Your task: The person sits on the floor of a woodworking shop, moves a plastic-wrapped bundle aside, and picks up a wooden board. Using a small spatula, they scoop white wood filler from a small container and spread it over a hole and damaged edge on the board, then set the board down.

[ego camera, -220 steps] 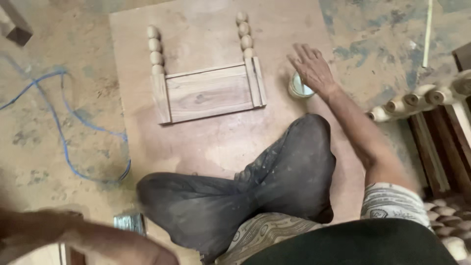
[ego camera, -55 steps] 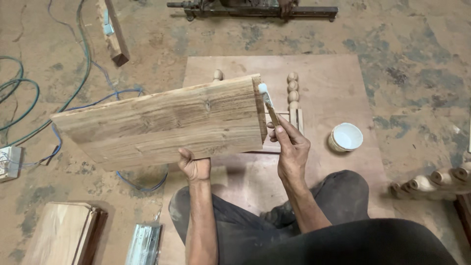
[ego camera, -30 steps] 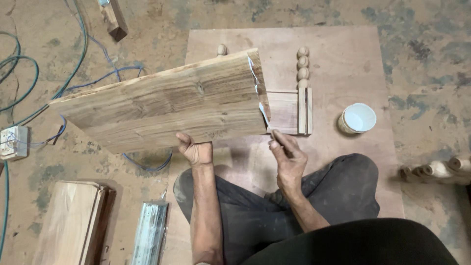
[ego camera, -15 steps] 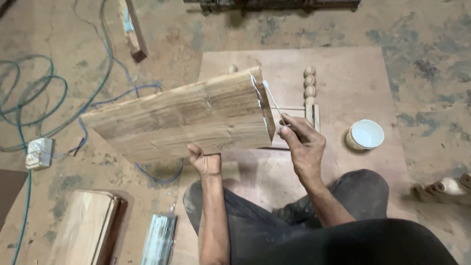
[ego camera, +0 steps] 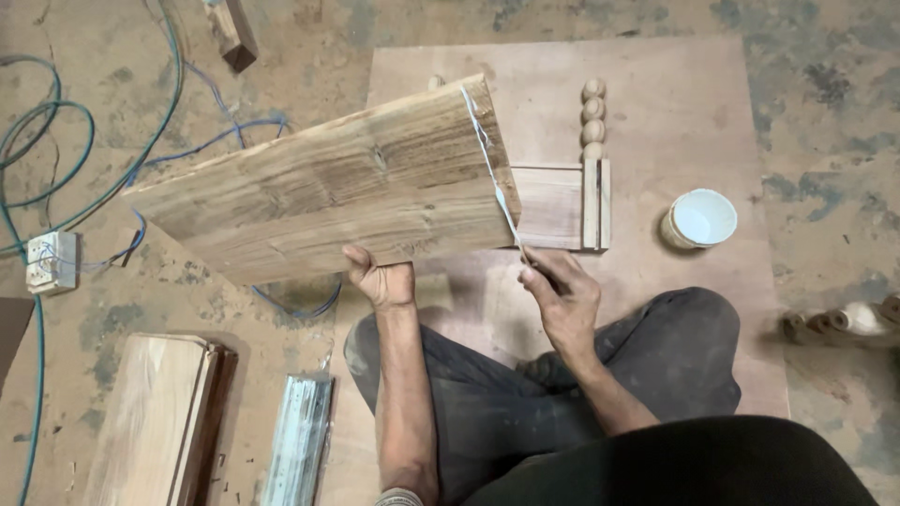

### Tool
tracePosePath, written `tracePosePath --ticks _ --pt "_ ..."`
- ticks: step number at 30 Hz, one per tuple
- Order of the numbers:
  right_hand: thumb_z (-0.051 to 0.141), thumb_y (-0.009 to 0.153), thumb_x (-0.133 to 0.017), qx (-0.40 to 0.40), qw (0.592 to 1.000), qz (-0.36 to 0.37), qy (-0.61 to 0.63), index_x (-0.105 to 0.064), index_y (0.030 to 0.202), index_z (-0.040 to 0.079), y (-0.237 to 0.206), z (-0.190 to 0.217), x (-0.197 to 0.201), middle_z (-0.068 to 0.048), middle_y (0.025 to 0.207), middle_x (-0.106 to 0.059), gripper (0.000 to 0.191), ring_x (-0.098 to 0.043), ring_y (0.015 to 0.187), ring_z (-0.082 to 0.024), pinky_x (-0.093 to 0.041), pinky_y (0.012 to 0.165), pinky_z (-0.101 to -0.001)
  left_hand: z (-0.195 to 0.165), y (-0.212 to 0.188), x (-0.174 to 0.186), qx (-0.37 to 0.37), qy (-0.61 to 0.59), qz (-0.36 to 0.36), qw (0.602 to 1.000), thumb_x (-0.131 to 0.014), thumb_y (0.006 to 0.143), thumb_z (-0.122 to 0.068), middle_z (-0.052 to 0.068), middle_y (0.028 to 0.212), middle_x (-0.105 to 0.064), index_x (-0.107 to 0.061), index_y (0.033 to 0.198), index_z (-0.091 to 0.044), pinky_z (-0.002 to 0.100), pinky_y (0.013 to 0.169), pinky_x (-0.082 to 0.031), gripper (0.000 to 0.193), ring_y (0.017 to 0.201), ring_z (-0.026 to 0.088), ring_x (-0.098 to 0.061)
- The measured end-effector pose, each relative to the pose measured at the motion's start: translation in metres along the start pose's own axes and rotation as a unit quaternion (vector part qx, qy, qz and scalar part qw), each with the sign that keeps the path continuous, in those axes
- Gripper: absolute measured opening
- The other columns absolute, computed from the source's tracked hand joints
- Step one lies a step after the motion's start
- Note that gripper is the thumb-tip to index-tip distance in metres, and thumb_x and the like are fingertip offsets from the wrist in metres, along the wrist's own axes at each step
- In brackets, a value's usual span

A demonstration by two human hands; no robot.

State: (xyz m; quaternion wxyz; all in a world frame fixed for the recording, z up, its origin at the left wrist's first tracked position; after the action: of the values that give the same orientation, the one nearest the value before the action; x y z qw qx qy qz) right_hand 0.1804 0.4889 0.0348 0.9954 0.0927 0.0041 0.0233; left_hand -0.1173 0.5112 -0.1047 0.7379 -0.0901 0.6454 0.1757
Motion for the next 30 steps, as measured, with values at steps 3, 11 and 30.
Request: tracePosePath --ticks 3,11,30 --pt "-0.005 0.091 -0.071 -0.004 1.000 0.001 0.020 -0.073 0.119 -0.002 -0.020 -0.016 0.010 -0.008 0.108 -0.069 0.028 -0.068 0.089 -0.012 -0.058 0.076 -0.0236 0.001 -0.002 -0.002 0.009 0.005 0.008 1.000 -0.083 0.086 -0.022 0.009 0.147 -0.059 -0.058 0.141 -0.002 0.048 0.125 -0.035 0.064 0.140 0.027 -0.051" --pt "-0.004 0.092 -0.073 0.091 0.996 0.006 0.004 -0.074 0.120 0.000 0.009 0.019 0.005 -0.009 0.108 -0.069 0.029 -0.064 0.091 -0.013 -0.054 0.078 -0.0242 -0.002 0.002 0.009 0.011 -0.044 0.017 0.999 -0.082 0.095 -0.023 0.005 0.148 -0.060 -0.060 0.138 -0.008 0.044 0.126 -0.036 0.050 0.140 0.023 -0.052" --pt "-0.003 0.092 -0.072 -0.026 0.999 0.008 0.024 -0.072 0.122 -0.002 -0.021 -0.021 0.011 -0.009 0.109 -0.068 0.030 -0.066 0.085 -0.012 -0.056 0.073 -0.0236 0.000 0.000 -0.001 0.003 0.011 0.003 1.000 -0.079 0.092 -0.023 0.010 0.150 -0.058 -0.059 0.142 -0.002 0.048 0.130 -0.032 0.058 0.144 0.026 -0.050"
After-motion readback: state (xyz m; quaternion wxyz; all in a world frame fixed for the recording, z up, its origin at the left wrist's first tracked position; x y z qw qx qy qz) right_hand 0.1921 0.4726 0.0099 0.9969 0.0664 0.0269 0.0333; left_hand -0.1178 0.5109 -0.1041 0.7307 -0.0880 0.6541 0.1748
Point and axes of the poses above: each hand's wrist, its own y-axis towards the middle knuckle, its own x-axis out of the back of the hand, z = x × y, the point moved 3 cm from there along y, towards the middle knuckle
